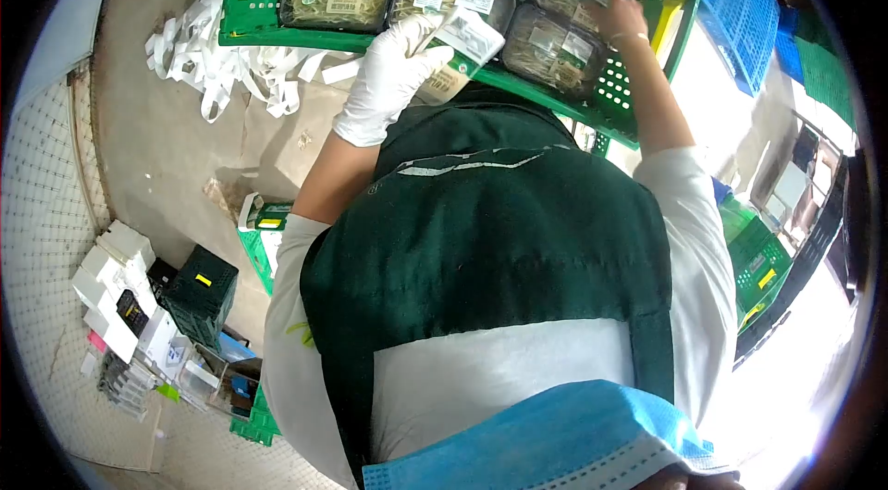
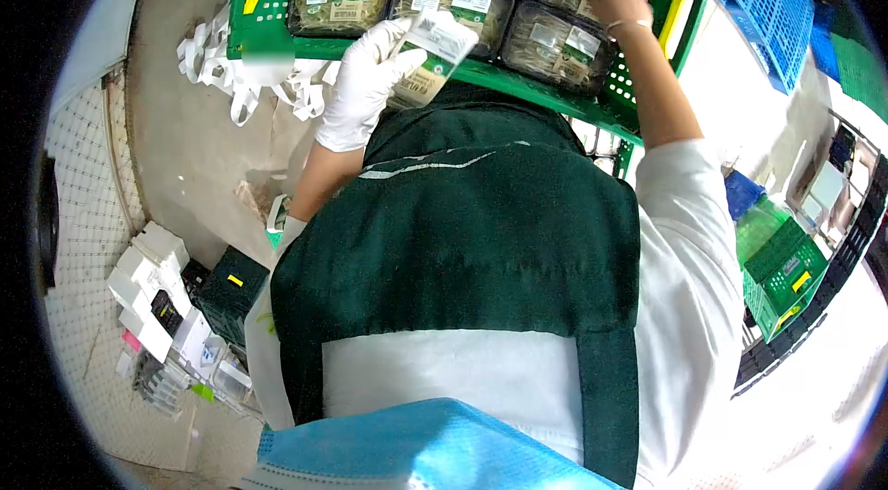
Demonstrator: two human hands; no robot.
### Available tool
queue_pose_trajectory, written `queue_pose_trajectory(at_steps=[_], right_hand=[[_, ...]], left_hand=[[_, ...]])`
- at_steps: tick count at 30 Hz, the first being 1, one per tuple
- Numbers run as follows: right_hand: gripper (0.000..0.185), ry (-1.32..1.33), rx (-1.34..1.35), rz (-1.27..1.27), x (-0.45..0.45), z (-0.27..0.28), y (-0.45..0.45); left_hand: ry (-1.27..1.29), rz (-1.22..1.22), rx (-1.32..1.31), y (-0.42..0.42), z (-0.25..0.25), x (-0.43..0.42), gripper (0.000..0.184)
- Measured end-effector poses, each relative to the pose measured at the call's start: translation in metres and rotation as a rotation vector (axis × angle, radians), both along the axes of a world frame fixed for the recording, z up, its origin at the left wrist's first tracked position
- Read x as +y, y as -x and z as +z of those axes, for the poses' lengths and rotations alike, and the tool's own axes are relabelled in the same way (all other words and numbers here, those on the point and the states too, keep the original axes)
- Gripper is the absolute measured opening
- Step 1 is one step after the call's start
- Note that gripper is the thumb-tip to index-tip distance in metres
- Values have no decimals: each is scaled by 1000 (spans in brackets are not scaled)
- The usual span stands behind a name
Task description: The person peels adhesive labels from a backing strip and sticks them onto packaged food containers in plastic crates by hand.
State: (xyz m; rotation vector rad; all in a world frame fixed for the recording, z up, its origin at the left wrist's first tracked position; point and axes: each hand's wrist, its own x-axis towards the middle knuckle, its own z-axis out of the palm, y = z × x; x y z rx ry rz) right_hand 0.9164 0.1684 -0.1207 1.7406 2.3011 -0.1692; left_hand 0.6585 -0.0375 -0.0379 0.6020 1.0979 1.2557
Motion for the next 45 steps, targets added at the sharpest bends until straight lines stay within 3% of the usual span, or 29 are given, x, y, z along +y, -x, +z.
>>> queue_pose_trajectory(at_steps=[1, 2, 3, 4, 5, 7, 8, 10, 11, 13, 15, 16, 18, 19, 20, 21, 24, 25, 28, 30, 32, 33, 34, 36, 38, 40, 42, 44, 45], right_hand=[[56, 84, 349, 100, -13, 12, 7], [49, 506, 780, 65, -33, 38, 25], [46, 735, 1079, 178, -60, 70, 45], [42, 794, 1059, 302, -78, 79, 53], [36, 619, 923, 432, -94, 101, 68], [26, 436, 916, 323, -109, 105, 80], [21, 427, 959, 244, -112, 106, 83], [20, 299, 1006, 286, -104, 95, 78], [19, 167, 1047, 324, -94, 89, 71], [12, -56, 841, 235, -22, 92, 40], [13, 214, 681, 251, 40, 87, 9], [18, 413, 915, 288, 40, 85, 15], [26, 462, 798, 544, 5, 89, 55], [35, 591, 837, 608, -26, 96, 76], [31, 678, 840, 633, -54, 94, 92], [35, 547, 845, 751, -74, 96, 104], [27, 416, 980, 578, -97, 97, 118], [27, 412, 981, 579, -100, 101, 120], [15, 309, 1151, 495, -105, 101, 115], [10, 127, 994, 480, -79, 91, 98], [12, -224, 782, 456, 6, 81, 65], [18, -280, 487, 386, 53, 80, 46], [27, -204, 131, 509, 108, 66, 17], [36, 19, -102, 304, 148, 40, 2], [44, 136, -201, 328, 174, -6, -5], [52, 192, -90, 115, 188, -64, -20], [62, 0, -186, 106, 150, -48, -3], [73, 22, -59, -169, 145, -49, -3], [73, 20, -58, -168, 139, -48, -4]], left_hand=[[-27, -34, 19, -3, 2, 2, 33], [-51, -70, 39, -8, 4, 4, 35], [-103, -35, 40, -14, 6, 7, 28], [-107, -39, 43, -16, 8, 7, 28], [-72, -52, 142, -17, 10, 7, 21], [2, -71, 339, -17, 13, 8, 8], [1, -69, 341, -15, 13, 8, 8], [68, -172, 609, -9, 12, 6, 8], [11, -194, 625, -8, 13, 3, 14], [-2, -188, 509, -8, 10, -1, 11], [-17, -69, 363, -6, 6, -4, 12], [-20, -8, 332, -5, 10, -4, 12], [-11, 5, 365, -1, 4, -6, 14], [-70, -6, 507, 2, 5, -6, 14], [-136, -19, 649, 5, 9, -3, 15], [-152, 23, 570, 4, 15, -2, 17], [-159, 116, 468, 1, 26, -2, 15], [-65, 59, 637, 5, 30, -4, 12], [38, 80, 655, 2, 31, -3, 14], [-83, -58, 833, 7, 21, -3, 15], [80, -115, 550, 8, 22, -3, 12], [70, -77, 430, 11, 22, -8, 14], [169, -66, 390, 14, 26, -10, 14], [212, -52, 473, 26, 13, -22, 15], [238, 1, 482, 31, 13, -29, 14], [272, 65, 495, 36, 17, -39, 14], [293, 90, 415, 46, 24, -51, 13], [316, 140, 428, 55, 23, -65, 12], [331, 174, 432, 62, 20, -73, 12]])
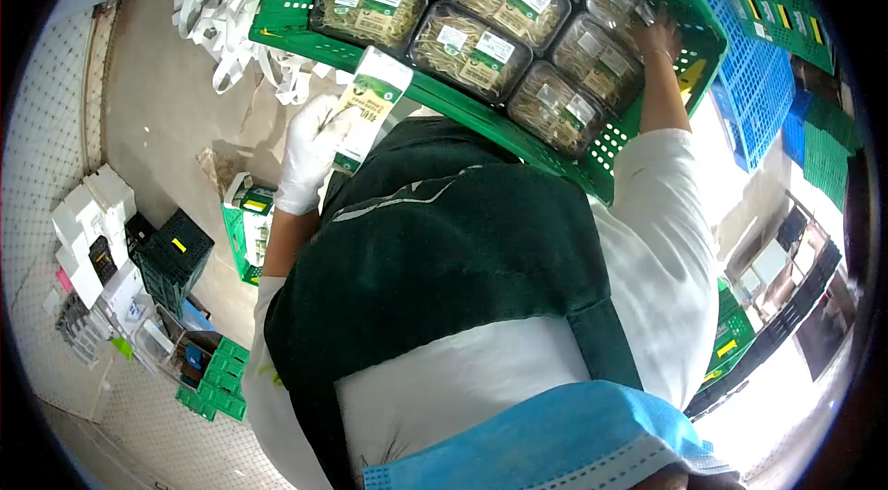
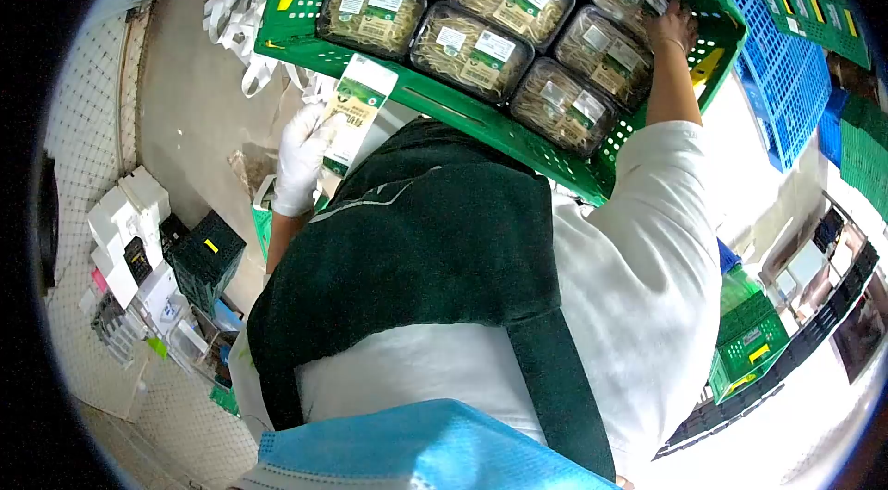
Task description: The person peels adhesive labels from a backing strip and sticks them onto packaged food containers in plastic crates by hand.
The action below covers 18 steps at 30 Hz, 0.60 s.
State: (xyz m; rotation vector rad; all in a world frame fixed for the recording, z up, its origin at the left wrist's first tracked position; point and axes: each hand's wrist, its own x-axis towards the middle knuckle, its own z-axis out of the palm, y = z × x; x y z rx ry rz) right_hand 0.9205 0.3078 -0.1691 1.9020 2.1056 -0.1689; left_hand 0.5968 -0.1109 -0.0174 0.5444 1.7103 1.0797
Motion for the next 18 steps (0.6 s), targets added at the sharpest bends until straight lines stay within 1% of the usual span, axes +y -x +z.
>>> queue_pose_trajectory(at_steps=[1, 2, 3, 5, 6, 8, 9, 10, 11, 12, 13, 14, 15, 16, 17, 18], right_hand=[[73, -67, -82, 69, -8, 0, -2], [73, -136, -166, 139, -14, 2, 0], [72, 3, -218, 139, -18, 4, 4], [71, 86, -194, 11, -10, -17, -4], [71, 145, -276, -69, -1, -19, -2], [71, 171, -311, -134, -21, 18, 31], [71, 106, -268, -216, -37, 34, 56], [65, -11, -107, -113, -40, 33, 76], [59, -124, 62, -7, -46, 30, 102], [49, -105, 483, 104, -74, 48, 147], [39, -75, 898, 210, -114, 69, 196], [28, 14, 1173, 342, -155, 77, 248], [31, 288, 1201, 345, -212, 113, 304], [37, 364, 1256, 706, -266, 145, 356], [45, 511, 1193, 774, -317, 179, 397], [48, 570, 1176, 930, -343, 177, 431]], left_hand=[[6, 36, 8, 8, -6, -9, 12], [-5, 7, 107, 18, -15, -21, 12], [-11, 12, 102, 24, -18, -26, 12], [-27, 234, -85, 38, -20, -36, 10], [-37, 96, -8, 55, -21, -43, 11], [-83, 137, -44, 71, -12, -45, 12], [-130, 182, -70, 82, -7, -48, 14], [-120, 225, -164, 94, -4, -53, 16], [-163, 217, -113, 111, -14, -62, 18], [-154, 146, -112, 132, -13, -70, 21], [-166, 112, -8, 149, -10, -77, 23], [-218, 120, -80, 167, -8, -84, 24], [-295, 146, -137, 184, -10, -93, 25], [-291, 125, -98, 200, -3, -102, 24], [-286, 103, -64, 215, 5, -111, 24], [-328, 153, -118, 229, 4, -123, 19]])
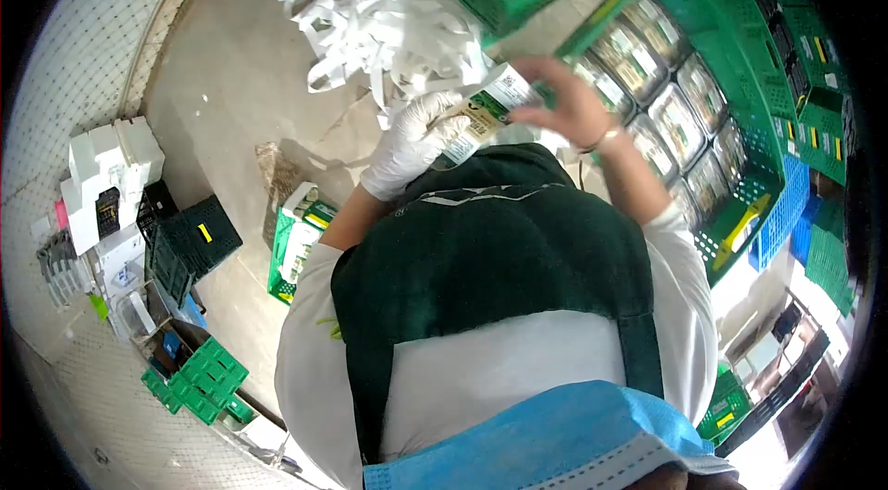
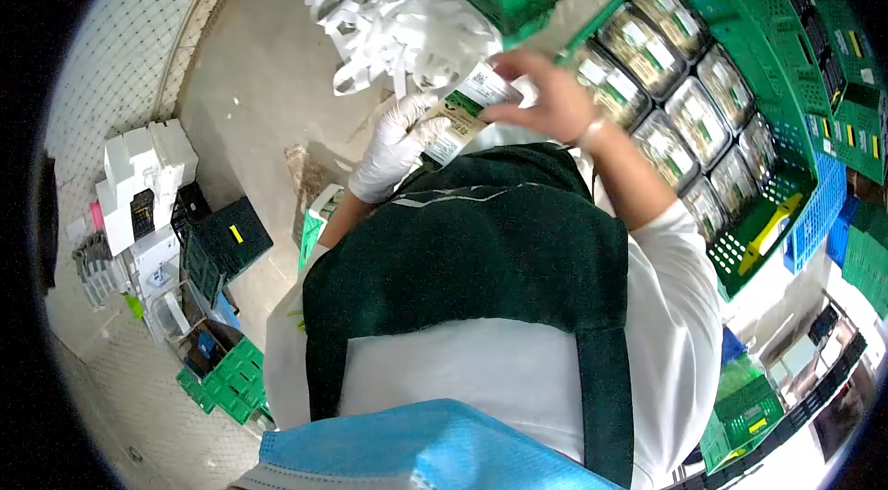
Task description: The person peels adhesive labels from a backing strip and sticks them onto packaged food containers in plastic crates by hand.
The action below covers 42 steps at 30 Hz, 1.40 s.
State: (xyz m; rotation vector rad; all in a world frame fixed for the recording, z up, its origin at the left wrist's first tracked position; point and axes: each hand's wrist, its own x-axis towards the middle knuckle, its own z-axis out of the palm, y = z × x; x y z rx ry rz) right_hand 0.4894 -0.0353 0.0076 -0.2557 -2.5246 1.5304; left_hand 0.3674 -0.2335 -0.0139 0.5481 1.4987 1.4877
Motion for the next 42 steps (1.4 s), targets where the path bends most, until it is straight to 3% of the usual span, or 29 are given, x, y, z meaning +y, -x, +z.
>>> queue_pose_trajectory(at_steps=[3, 6, 7, 9, 10, 11, 13, 14, 15, 17, 18, 22, 24, 25, 26, 28, 29, 30, 32, 34, 35, 38, 41, 42], right_hand=[[31, -34, 18, 100, -44, 7, 70], [29, -32, -186, 122, -63, 13, 111], [29, -57, -192, 146, -68, 9, 123], [33, -53, -42, 139, -75, -3, 150], [30, -49, -25, 99, -72, -4, 163], [27, -43, -7, 58, -68, -4, 175], [16, -162, 18, 117, -47, 0, 204], [13, -112, 61, 168, -38, 1, 219], [13, -107, 65, 171, -29, 0, 234], [12, -84, 104, 202, -10, 1, 264], [11, -80, 107, 190, -1, 4, 282], [11, -116, 169, 218, 41, 25, 343], [9, -298, 143, 128, 76, 28, 377], [10, -256, 98, 19, 95, 37, 397], [12, -255, 58, 28, 119, 43, 420], [21, -328, 5, 9, 156, 23, 468], [25, -374, 84, -147, 164, 6, 493], [26, -523, 55, -209, 175, -13, 516], [28, -664, 2, -292, 184, -52, 546], [34, -1107, -237, -378, 177, -84, 559], [45, -1074, -369, -429, 174, -94, 562], [67, -1127, -328, -583, 151, -88, 561], [70, -1096, -407, -493, 133, -92, 557], [72, -1059, -475, -522, 132, -88, 555]], left_hand=[[76, -161, 165, 61, 26, -33, 13], [23, -107, 397, 97, 31, -46, 19], [-61, 55, 403, 101, 25, -40, 23], [-128, 32, 244, 120, 25, -28, 27], [-50, 78, 135, 131, 21, -27, 20], [8, 113, 239, 143, 21, -22, 11], [104, 19, 252, 173, 17, -13, 15], [295, -119, 362, 195, 17, -8, 22], [301, -116, 364, 209, 15, 1, 22], [89, -15, 497, 239, 16, 21, 36], [-71, 10, 580, 251, 36, 38, 55], [-61, -173, 449, 315, 52, 86, 67], [-27, -50, 170, 342, 45, 92, 40], [-15, 45, 53, 357, 33, 92, 29], [-50, 103, 164, 376, 22, 89, 13], [-35, 191, 35, 407, 15, 86, 10], [-40, 205, -25, 427, 12, 84, 9], [-69, 199, 131, 449, -2, 81, 9], [-38, 227, 16, 485, 0, 80, 11], [-35, 146, -112, 522, 6, 79, 16], [-44, 132, -122, 537, 9, 85, 16], [-223, 165, -147, 563, 29, 108, 29], [-104, -36, -147, 585, 20, 118, 27], [-90, -111, -32, 592, 21, 123, 22]])
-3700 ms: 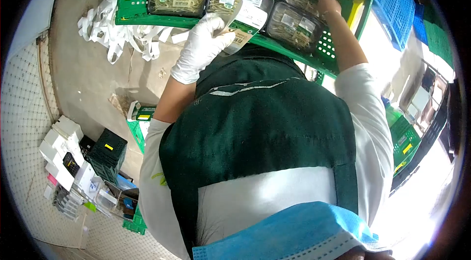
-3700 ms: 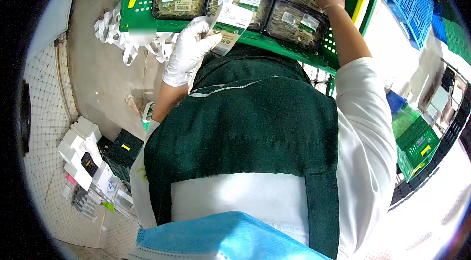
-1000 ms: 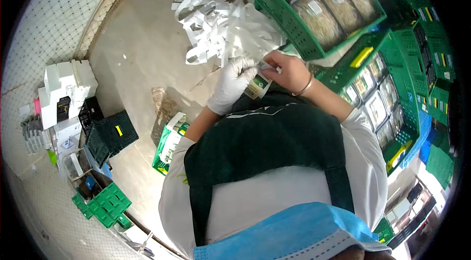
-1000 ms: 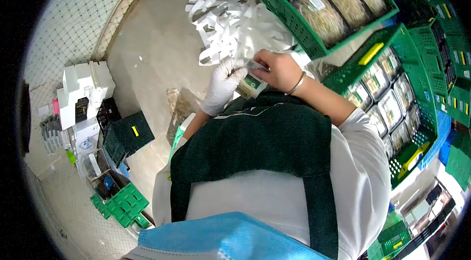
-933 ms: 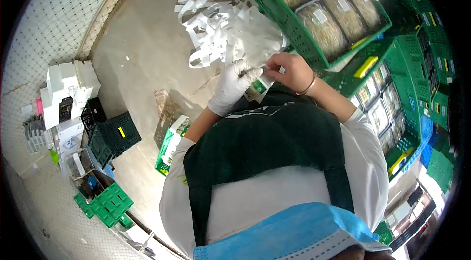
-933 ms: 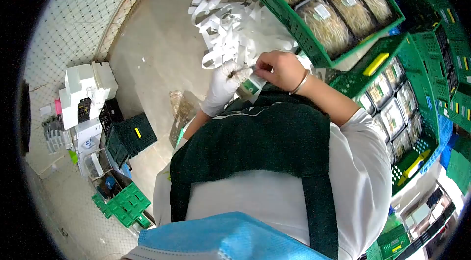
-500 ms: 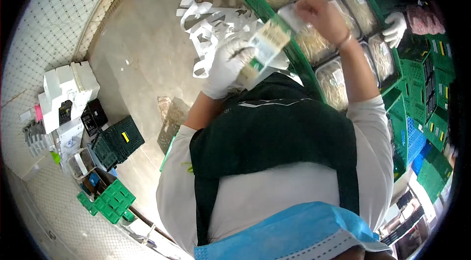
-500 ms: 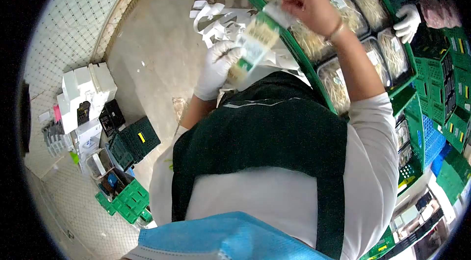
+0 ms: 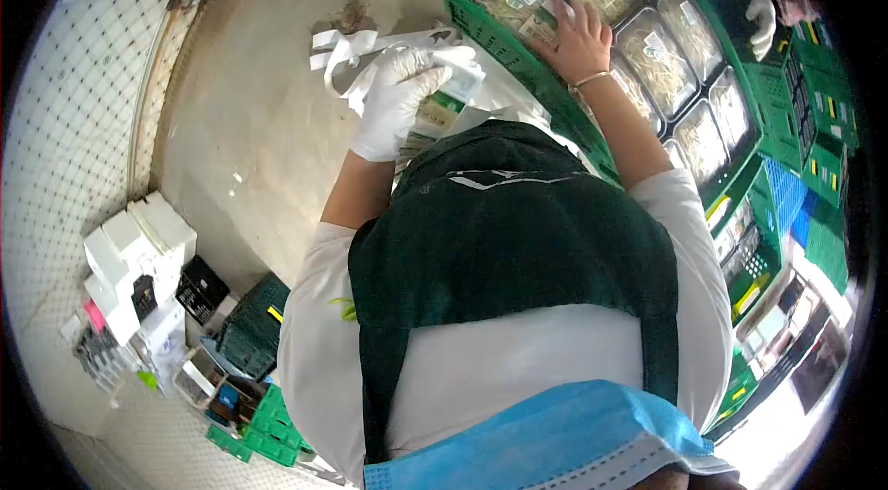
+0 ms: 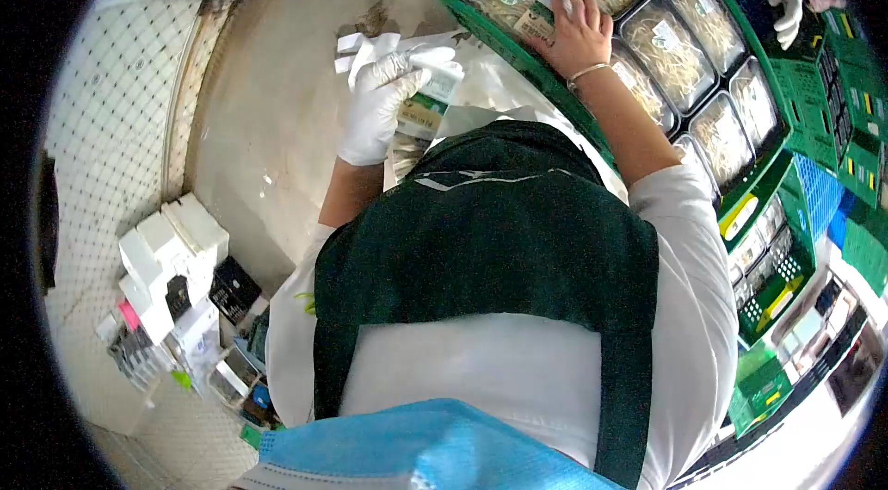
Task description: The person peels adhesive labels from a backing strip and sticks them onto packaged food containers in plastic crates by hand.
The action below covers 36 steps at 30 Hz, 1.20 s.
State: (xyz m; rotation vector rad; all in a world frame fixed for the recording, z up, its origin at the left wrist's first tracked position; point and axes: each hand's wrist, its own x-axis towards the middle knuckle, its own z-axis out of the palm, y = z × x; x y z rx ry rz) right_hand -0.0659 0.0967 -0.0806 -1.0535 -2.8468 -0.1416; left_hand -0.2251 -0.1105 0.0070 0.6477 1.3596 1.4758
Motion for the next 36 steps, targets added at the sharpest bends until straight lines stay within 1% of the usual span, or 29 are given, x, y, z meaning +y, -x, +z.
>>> queue_pose_trajectory(at_steps=[1, 3, 4, 5, 7, 8, 9, 10, 11, 12, 13, 15, 16, 17, 19, 20, 21, 23, 24, 25, 26, 27, 30, 31, 33, 34, 35, 36], right_hand=[[72, -7, -8, -14, 2, 5, -5], [72, 124, -78, -14, 7, 19, -17], [63, 379, -9, 7, -1, 51, -13], [50, 719, 251, 62, -11, 71, -9], [41, 1004, 424, 205, -31, 86, -6], [39, 900, 430, 224, -38, 89, -3], [37, 798, 433, 244, -43, 91, -1], [31, 827, 487, 172, -46, 97, 0], [31, 829, 487, 169, -38, 97, -2], [28, 722, 475, 138, -26, 93, -5], [25, 615, 462, 106, -10, 89, -9], [25, 600, 569, -40, 63, 85, -15], [27, 474, 521, -50, 90, 74, -16], [29, 349, 475, -59, 115, 63, -14], [36, 30, 214, -9, 138, 10, -11], [39, -91, 97, -73, 134, -5, -9], [46, -55, 73, -153, 126, -13, -9], [54, -217, 300, -111, 114, -13, -10], [54, -209, 298, -109, 109, -14, -13], [57, -195, 166, -77, 105, -14, -16], [61, -188, 39, -44, 104, -12, -17], [61, -190, 40, -42, 107, -11, -18], [63, -82, -165, -35, 119, -3, -16], [63, -85, -161, -31, 116, -4, -6], [60, 1, -21, 188, 105, -10, 18], [60, 28, -237, 234, 98, -9, 26], [60, 30, -237, 237, 95, -8, 28], [60, 46, -210, 234, 93, -11, 27]], left_hand=[[-7, -14, -8, 4, -5, 6, 22], [56, 16, -43, 5, -17, 17, 19], [46, -17, 168, 1, 0, 26, 18], [-86, -47, 31, -3, -22, 38, 19], [-26, -53, 152, -16, -8, 52, 18], [-36, -59, 238, -18, -15, 57, 17], [-40, -68, 236, -20, -15, 62, 17], [29, -66, 330, -21, -15, 65, 15], [101, -62, 425, -22, -14, 66, 14], [196, -142, 454, -20, -1, 69, 13], [201, -146, 454, -21, -1, 72, 13], [53, -123, 30, -25, 0, 78, 15], [178, -180, 84, -18, -5, 75, 17], [180, -176, 86, -16, -8, 73, 17], [76, -87, -106, -14, -15, 68, 18], [65, -76, -7, -11, -20, 64, 15], [69, -72, -5, -7, -27, 57, 15], [202, -117, 184, 0, -37, 45, 12], [174, 0, -54, -6, -31, 46, 10], [151, -18, -70, -1, -35, 46, 11], [133, 67, -133, -6, -32, 46, 11], [112, 153, -196, -12, -10, 51, 11], [143, 158, -139, -8, -2, 45, 9], [139, 162, -136, -6, -7, 43, 9], [178, 135, -181, -7, -18, 39, 7], [133, 118, -197, -11, -15, 41, 6], [135, 120, -198, -9, -21, 39, 6], [138, 82, -94, -7, -20, 40, 7]])
